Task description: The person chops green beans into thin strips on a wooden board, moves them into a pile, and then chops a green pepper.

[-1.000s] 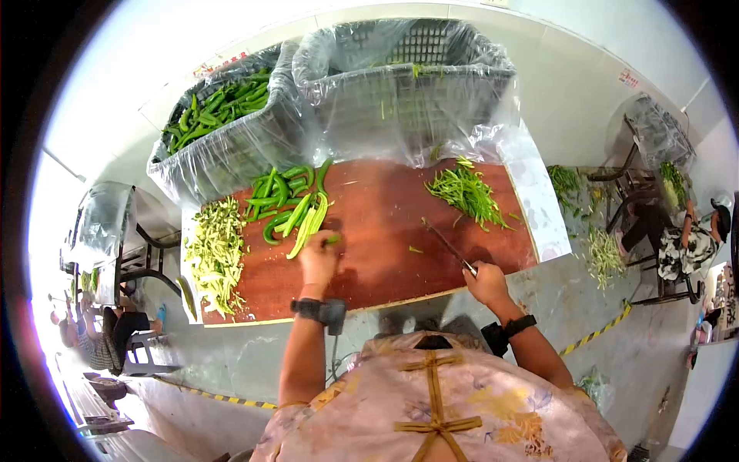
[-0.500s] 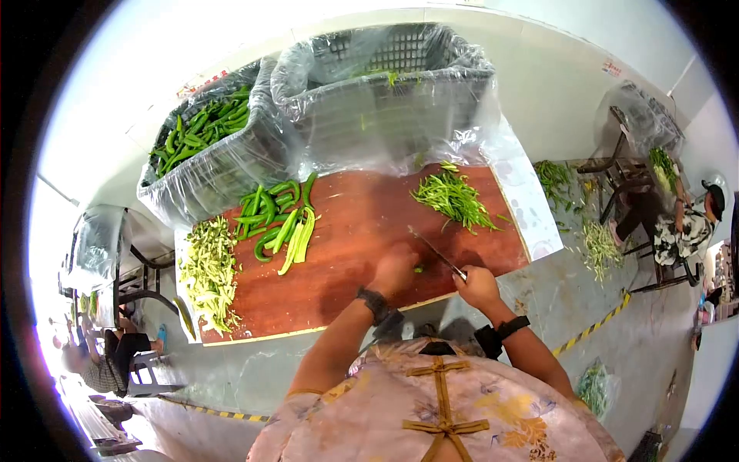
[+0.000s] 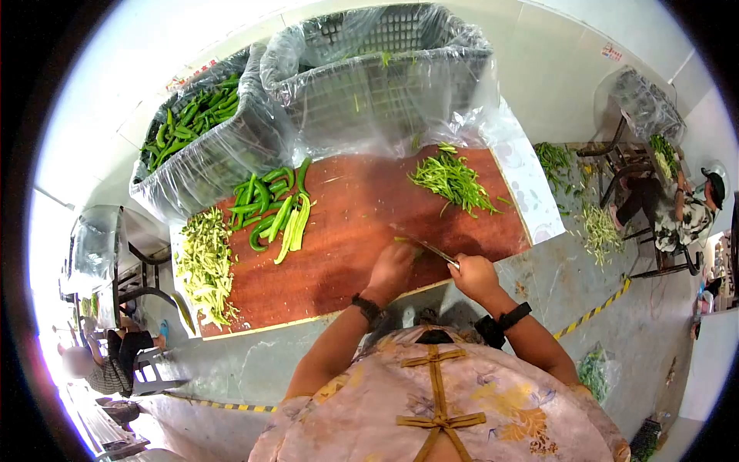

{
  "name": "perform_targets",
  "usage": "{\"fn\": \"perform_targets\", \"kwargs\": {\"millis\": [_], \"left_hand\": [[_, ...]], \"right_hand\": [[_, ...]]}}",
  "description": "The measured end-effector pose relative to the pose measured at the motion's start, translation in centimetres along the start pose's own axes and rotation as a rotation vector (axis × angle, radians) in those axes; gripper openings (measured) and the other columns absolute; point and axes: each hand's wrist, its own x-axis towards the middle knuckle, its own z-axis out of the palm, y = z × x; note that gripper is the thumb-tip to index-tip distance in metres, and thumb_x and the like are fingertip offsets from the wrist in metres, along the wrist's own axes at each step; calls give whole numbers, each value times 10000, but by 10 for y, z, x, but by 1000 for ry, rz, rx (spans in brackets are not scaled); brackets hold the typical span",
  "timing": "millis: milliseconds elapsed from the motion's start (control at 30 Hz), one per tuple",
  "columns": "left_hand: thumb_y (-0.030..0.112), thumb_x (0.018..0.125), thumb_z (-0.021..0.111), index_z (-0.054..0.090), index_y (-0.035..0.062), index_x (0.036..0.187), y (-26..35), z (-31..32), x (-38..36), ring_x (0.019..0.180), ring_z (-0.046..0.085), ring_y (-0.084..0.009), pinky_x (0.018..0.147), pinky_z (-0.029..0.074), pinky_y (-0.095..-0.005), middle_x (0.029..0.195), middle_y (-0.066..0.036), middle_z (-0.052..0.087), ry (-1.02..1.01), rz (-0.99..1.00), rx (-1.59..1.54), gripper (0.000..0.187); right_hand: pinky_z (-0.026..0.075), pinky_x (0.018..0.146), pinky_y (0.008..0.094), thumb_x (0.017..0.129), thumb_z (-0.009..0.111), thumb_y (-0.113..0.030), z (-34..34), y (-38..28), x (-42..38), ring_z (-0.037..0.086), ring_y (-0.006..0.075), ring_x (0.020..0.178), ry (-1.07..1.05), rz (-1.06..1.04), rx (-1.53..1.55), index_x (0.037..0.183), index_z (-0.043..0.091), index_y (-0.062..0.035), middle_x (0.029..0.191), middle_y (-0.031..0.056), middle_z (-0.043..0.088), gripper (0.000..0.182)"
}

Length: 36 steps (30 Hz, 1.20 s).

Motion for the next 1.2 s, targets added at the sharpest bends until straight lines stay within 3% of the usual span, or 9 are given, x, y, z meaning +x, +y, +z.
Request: {"fn": "perform_targets", "kwargs": {"millis": [167,500,600,700,800,867,967,1100,1200], "left_hand": [[120,713,569,616,36,918,3,-8,3,961,509,-315,801,425,-434,1000,-108,561,-119,38,144,226],[153,752,567,619,75,1002,8,-7,8,1042,509,-324,897,410,-455,1065,-106,576,-152,-26,141,266],[146,767,558,600,73,1038,10,-5,16,1016,514,-318,859,420,-453,1065,-106,576,-162,-55,119,283],[146,772,554,583,66,1071,11,-6,20,1005,512,-310,838,416,-457,1071,-102,573,-137,-51,73,311],[143,755,518,586,67,1023,14,-4,21,1013,507,-272,845,405,-412,1059,-87,561,-163,-69,155,287],[147,740,535,593,72,1010,9,0,17,1011,508,-279,828,410,-421,1050,-93,563,-73,-19,183,286],[145,765,562,614,65,1017,1,9,8,1051,491,-350,879,397,-478,1068,-118,561,-189,-75,88,269],[139,749,567,625,64,956,3,7,11,1037,499,-350,870,403,-480,1047,-120,561,-155,-56,95,228],[139,730,539,645,59,886,3,6,14,1038,491,-305,873,407,-429,1054,-108,566,-161,-54,134,205]], "right_hand": [[455,595,492,830,563,-294,-7,-8,1,590,381,649,12,-147,-66,800,568,-27,652,193,594,269],[461,579,490,828,565,-275,-6,-12,12,590,382,627,-99,-110,-129,780,562,-33,645,193,593,247],[465,577,480,838,559,-264,-1,-10,27,591,379,623,84,-53,-128,781,568,-30,644,192,593,241],[465,570,480,842,556,-272,-15,-15,30,590,378,616,53,15,-119,783,569,-28,645,195,594,251],[465,565,482,839,558,-283,-18,-12,18,594,375,617,-69,-47,-142,785,571,-26,645,196,595,263],[466,563,482,835,561,-285,-14,-10,12,596,372,617,-79,-63,-149,787,570,-27,641,193,595,262],[469,563,481,826,567,-281,-9,-10,10,600,370,615,-98,-79,-157,786,569,-28,631,187,593,256],[473,564,478,814,571,-267,-7,-7,9,598,370,604,-80,-114,-159,769,562,-31,622,181,592,241],[473,565,478,810,569,-261,-10,-8,11,598,370,604,-105,-90,-159,758,561,-34,621,180,593,233]]}}
